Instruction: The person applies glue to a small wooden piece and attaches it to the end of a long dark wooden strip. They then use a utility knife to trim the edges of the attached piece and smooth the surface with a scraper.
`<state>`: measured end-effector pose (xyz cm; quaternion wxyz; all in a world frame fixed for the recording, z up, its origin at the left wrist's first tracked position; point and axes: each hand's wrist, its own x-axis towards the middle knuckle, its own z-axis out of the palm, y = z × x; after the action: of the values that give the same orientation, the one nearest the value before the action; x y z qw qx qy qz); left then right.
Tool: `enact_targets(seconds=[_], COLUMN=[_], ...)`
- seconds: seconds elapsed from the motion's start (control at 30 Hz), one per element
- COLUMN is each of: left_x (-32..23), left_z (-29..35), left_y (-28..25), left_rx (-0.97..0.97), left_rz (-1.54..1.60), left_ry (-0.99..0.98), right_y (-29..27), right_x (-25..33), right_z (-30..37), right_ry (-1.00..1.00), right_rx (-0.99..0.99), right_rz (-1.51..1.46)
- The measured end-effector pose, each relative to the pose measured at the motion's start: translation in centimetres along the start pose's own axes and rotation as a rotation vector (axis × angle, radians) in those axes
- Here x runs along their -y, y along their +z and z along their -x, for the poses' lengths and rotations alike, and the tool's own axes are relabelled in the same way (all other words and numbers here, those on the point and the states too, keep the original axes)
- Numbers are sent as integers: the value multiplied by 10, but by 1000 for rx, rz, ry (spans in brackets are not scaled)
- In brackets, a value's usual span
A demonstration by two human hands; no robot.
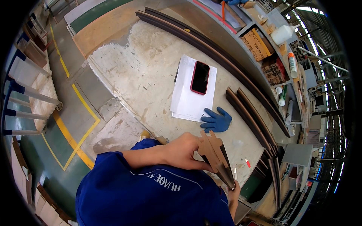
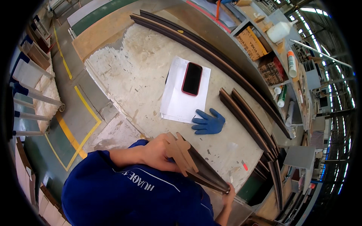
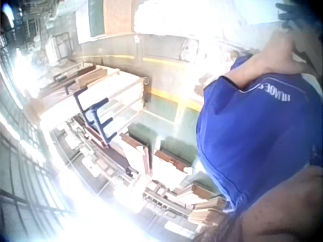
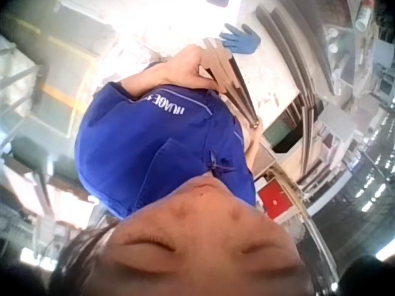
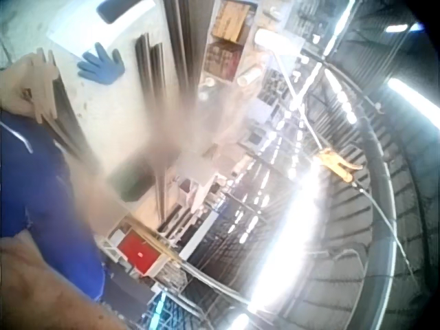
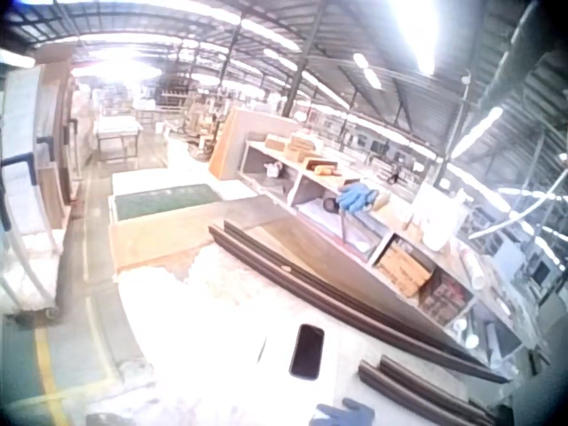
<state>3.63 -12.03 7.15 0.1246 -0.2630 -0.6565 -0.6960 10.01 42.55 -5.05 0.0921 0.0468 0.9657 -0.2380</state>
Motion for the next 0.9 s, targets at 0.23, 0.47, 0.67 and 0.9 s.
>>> enact_targets(seconds=[0.23, 0.47, 0.67, 0.9], left_x=[-3, -4, -17, -18], left_z=[3, 4, 10, 12], left_y=[2, 2, -3, -3], left_rx=[-1, 37, 195, 63], left_rz=[8, -47, 88, 377], left_ry=[64, 65, -169, -322], right_y=[8, 13, 17, 14], right_x=[-21, -49, -51, -54], right_z=[-2, -5, -5, -10], right_ry=[-17, -15, 8, -192], right_rx=[-5, -9, -12, 16], right_rz=[-121, -256, -247, 7])
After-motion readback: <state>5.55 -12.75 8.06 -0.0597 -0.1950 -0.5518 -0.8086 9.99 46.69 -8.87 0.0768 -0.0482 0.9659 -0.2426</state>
